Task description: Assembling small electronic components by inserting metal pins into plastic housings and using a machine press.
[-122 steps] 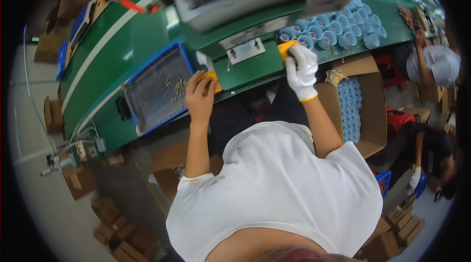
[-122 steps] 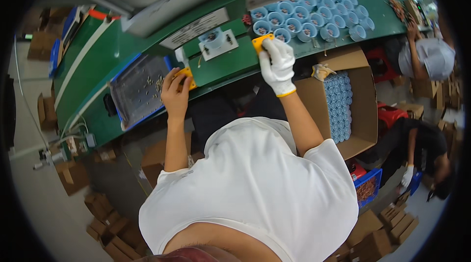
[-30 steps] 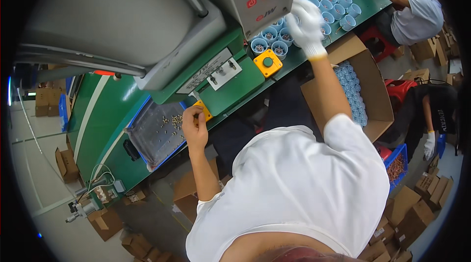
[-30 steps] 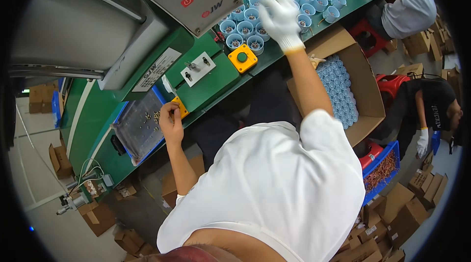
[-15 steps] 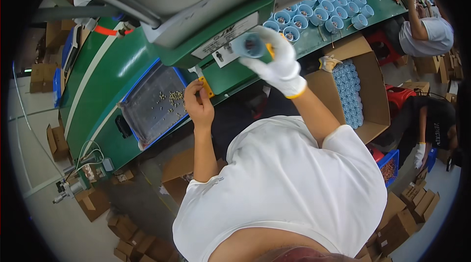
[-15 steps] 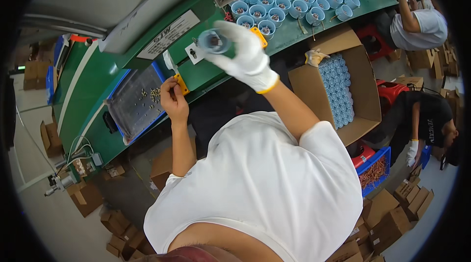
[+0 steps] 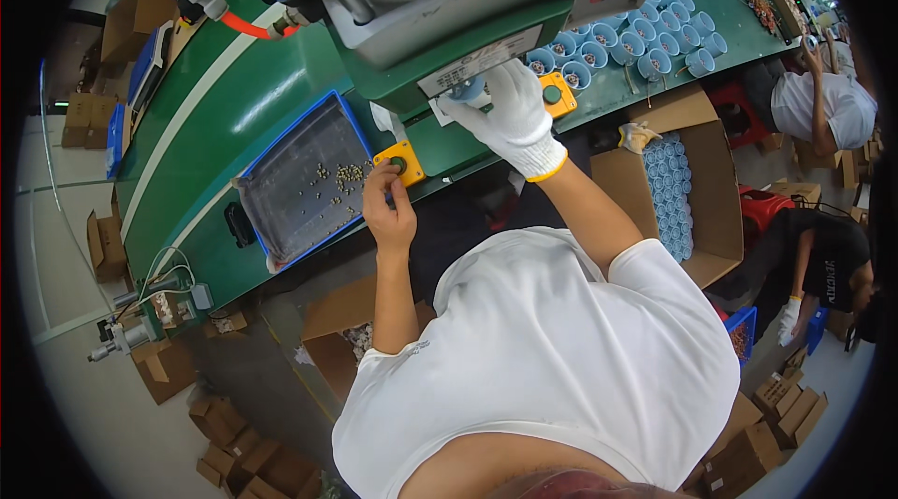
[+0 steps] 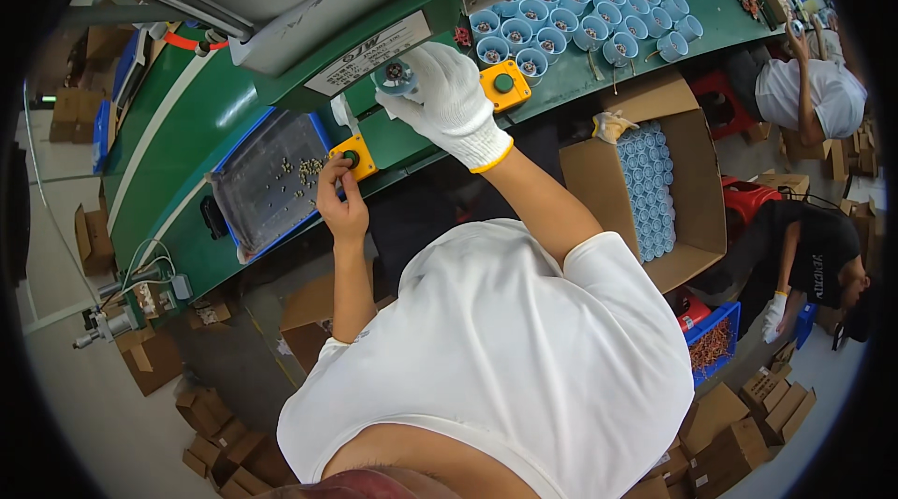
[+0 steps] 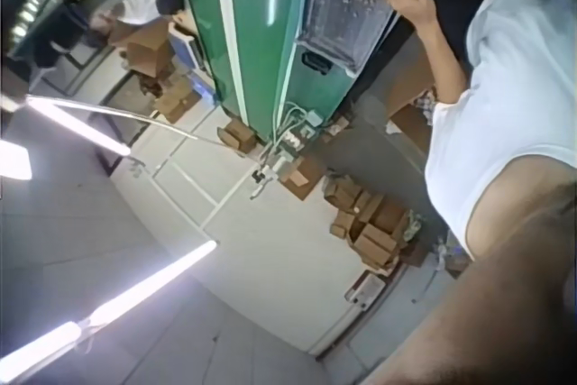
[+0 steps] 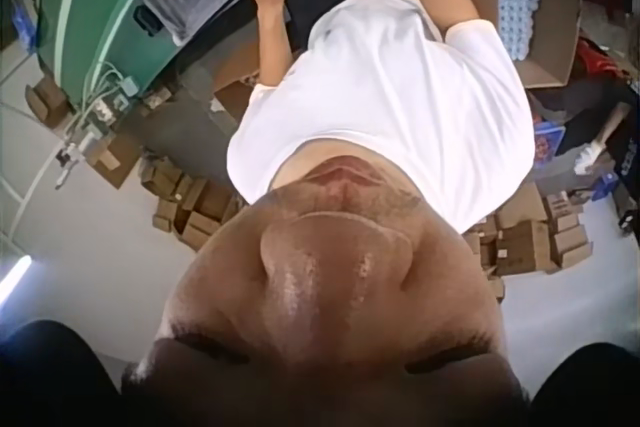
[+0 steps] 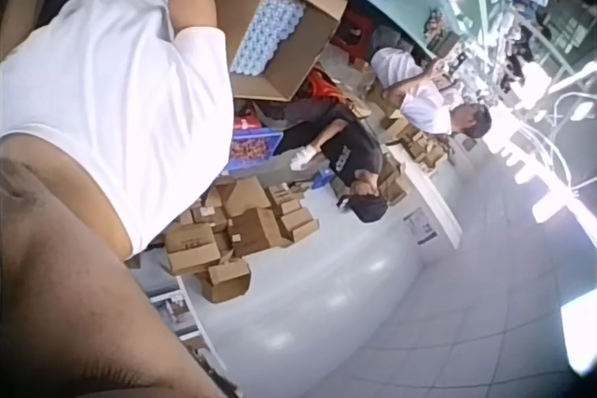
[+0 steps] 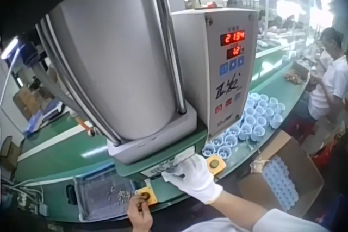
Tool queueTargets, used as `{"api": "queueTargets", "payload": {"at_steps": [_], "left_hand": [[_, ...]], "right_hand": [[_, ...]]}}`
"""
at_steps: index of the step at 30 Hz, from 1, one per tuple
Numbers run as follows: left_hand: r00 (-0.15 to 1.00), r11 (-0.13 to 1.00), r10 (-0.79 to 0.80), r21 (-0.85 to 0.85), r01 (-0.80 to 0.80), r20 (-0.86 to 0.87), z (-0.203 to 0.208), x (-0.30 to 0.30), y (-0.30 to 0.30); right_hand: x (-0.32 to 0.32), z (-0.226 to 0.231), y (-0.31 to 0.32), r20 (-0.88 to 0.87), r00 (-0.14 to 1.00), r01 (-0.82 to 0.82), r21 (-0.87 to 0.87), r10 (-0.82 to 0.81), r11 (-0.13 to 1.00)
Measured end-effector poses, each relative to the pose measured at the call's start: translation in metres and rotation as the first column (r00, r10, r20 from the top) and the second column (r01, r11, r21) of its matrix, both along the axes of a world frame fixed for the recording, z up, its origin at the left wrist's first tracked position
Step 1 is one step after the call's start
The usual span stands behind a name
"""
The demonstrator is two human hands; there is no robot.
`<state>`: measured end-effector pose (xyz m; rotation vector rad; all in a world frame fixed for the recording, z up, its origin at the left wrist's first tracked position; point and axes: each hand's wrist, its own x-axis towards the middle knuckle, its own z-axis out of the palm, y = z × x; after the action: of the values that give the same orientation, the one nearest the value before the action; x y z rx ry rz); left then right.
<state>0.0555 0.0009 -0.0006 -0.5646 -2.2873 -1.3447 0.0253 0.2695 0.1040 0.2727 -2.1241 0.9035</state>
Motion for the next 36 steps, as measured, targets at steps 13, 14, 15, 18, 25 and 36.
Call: {"api": "queueTargets", "payload": {"at_steps": [13,14,15,18,25,36], "left_hand": [[1.000,1.000,-0.001,-0.021,0.001,-0.015,0.002,0.002,0.001],[1.000,1.000,-0.003,-0.020,0.003,-0.009,0.002,0.002,0.000],[1.000,1.000,-0.001,-0.019,0.001,-0.011,0.002,0.003,0.000],[1.000,1.000,0.002,-0.013,-0.002,-0.008,0.002,0.001,0.000],[0.997,0.995,-0.001,-0.098,-0.007,-0.081,0.006,0.000,-0.001],[0.973,0.958,0.059,-0.262,-0.119,-0.225,-0.004,0.003,0.005]], "right_hand": [[0.003,-0.002,-0.006,-0.048,0.995,0.093,0.042,-0.091,0.995],[0.002,-0.004,-0.006,0.009,0.993,0.115,0.059,-0.116,0.992],[0.002,-0.004,-0.005,0.006,0.993,0.114,0.060,-0.115,0.992],[-0.001,-0.003,-0.004,-0.008,0.994,0.110,0.064,-0.110,0.992],[0.014,0.020,0.013,0.109,0.993,0.034,0.089,-0.044,0.995],[0.068,-0.026,0.088,-0.038,0.997,0.072,0.115,-0.068,0.991]]}}
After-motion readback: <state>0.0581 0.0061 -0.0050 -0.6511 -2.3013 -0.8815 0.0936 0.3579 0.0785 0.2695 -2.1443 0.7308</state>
